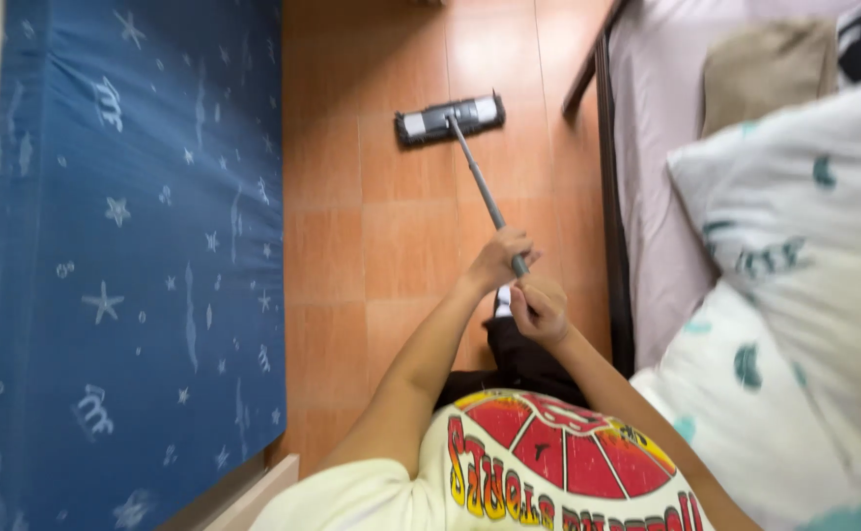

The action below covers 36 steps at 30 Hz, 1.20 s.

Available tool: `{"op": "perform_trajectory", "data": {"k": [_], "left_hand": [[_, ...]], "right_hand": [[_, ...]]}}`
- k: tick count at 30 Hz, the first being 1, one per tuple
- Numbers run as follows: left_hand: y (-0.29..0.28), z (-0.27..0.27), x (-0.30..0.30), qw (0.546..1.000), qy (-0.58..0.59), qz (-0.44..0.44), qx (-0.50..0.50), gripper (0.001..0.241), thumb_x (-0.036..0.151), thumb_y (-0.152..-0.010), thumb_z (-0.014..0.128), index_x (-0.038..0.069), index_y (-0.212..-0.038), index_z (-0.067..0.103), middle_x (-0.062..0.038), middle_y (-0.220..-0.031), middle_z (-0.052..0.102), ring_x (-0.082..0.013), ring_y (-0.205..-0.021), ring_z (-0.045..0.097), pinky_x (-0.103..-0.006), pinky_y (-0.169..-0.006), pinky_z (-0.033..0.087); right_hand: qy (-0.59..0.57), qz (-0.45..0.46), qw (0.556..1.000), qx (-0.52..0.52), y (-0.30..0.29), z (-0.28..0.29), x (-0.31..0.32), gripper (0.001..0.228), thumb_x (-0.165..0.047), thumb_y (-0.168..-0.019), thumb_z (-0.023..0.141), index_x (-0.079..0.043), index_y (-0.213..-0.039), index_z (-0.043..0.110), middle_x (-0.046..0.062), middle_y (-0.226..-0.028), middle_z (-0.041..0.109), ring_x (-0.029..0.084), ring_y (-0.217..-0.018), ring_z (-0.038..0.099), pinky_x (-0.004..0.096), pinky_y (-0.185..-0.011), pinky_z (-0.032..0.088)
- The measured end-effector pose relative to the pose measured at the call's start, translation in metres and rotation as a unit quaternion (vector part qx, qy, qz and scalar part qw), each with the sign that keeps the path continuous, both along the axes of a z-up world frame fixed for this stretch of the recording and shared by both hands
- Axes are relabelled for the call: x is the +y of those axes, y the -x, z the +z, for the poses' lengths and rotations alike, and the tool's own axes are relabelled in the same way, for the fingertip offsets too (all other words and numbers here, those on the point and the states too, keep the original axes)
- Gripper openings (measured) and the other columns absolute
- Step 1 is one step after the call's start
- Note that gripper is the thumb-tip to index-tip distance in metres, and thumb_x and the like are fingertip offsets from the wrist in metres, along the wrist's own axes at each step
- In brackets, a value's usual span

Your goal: The person dusts a bed with a feather duster, then switches to a flat mop to clean the tiled floor of a bedroom. They move around furniture, including a bed and a mattress leaning against the wall, to clean the entire area.

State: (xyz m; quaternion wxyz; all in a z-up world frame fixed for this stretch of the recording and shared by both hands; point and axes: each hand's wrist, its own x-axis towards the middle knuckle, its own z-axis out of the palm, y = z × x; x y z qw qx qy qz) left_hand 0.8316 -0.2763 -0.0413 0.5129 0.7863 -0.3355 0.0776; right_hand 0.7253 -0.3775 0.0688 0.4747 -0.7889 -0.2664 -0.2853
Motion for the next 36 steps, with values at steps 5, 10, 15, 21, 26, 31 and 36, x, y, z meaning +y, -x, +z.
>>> {"op": "perform_trajectory", "data": {"k": [5,10,15,21,26,31,36], "left_hand": [[-0.105,0.027,-0.046,1.000,-0.004,0.013,0.010,0.036,0.023,-0.090,0.073,0.004,-0.068,0.052,-0.014,-0.077,0.052,-0.0349,-0.077,0.055,-0.0466,-0.071,0.045],[-0.179,0.036,-0.060,0.998,-0.014,0.046,0.032,0.036,0.024,-0.093,0.074,0.003,-0.071,0.055,-0.014,-0.077,0.053,-0.0355,-0.077,0.055,-0.0467,-0.070,0.045],[-0.252,0.017,-0.062,0.997,-0.033,0.067,0.001,0.037,0.021,-0.092,0.074,0.002,-0.071,0.051,-0.014,-0.076,0.052,-0.0356,-0.076,0.054,-0.0455,-0.071,0.044],[-0.363,0.006,-0.059,0.997,-0.004,0.080,-0.006,0.032,0.019,-0.091,0.072,0.004,-0.071,0.052,-0.012,-0.076,0.055,-0.0348,-0.076,0.056,-0.0448,-0.071,0.045],[-0.479,0.012,-0.047,0.996,-0.006,0.088,0.001,0.033,0.018,-0.091,0.073,0.003,-0.070,0.052,-0.013,-0.075,0.056,-0.0350,-0.077,0.056,-0.0446,-0.072,0.046],[-0.588,0.009,-0.023,0.996,-0.013,0.087,0.014,0.035,0.017,-0.089,0.075,0.002,-0.070,0.051,-0.015,-0.074,0.054,-0.0360,-0.076,0.054,-0.0452,-0.069,0.044],[-0.677,0.003,-0.003,0.993,-0.028,0.110,0.020,0.037,0.015,-0.088,0.076,0.000,-0.068,0.049,-0.016,-0.072,0.053,-0.0365,-0.075,0.051,-0.0453,-0.068,0.043]], "right_hand": [[-0.002,0.025,0.999,-0.031,-0.125,0.027,-0.052,0.022,0.008,-0.093,0.057,-0.001,-0.073,0.053,0.012,-0.065,0.051,0.029,-0.053,0.053,0.039,-0.051,0.039],[0.015,0.055,0.998,-0.027,-0.202,0.032,-0.068,0.024,0.008,-0.092,0.058,-0.001,-0.072,0.050,0.013,-0.065,0.051,0.031,-0.052,0.052,0.040,-0.051,0.038],[-0.004,0.088,0.995,-0.044,-0.276,0.022,-0.067,0.027,0.009,-0.092,0.058,-0.001,-0.070,0.046,0.014,-0.067,0.052,0.031,-0.053,0.051,0.039,-0.051,0.039],[-0.010,0.101,0.994,-0.039,-0.392,0.009,-0.067,0.029,0.010,-0.091,0.058,-0.001,-0.068,0.044,0.013,-0.065,0.051,0.030,-0.051,0.050,0.039,-0.049,0.038],[0.009,0.113,0.993,-0.026,-0.509,0.005,-0.058,0.030,0.010,-0.091,0.058,-0.002,-0.068,0.043,0.013,-0.064,0.048,0.030,-0.051,0.048,0.041,-0.050,0.035],[0.022,0.132,0.991,-0.022,-0.622,0.000,-0.036,0.032,0.010,-0.091,0.060,-0.002,-0.068,0.042,0.012,-0.062,0.045,0.031,-0.050,0.045,0.042,-0.049,0.032],[0.016,0.140,0.989,-0.033,-0.708,0.006,-0.013,0.032,0.009,-0.091,0.060,-0.003,-0.068,0.042,0.012,-0.063,0.046,0.031,-0.051,0.046,0.042,-0.051,0.033]]}}
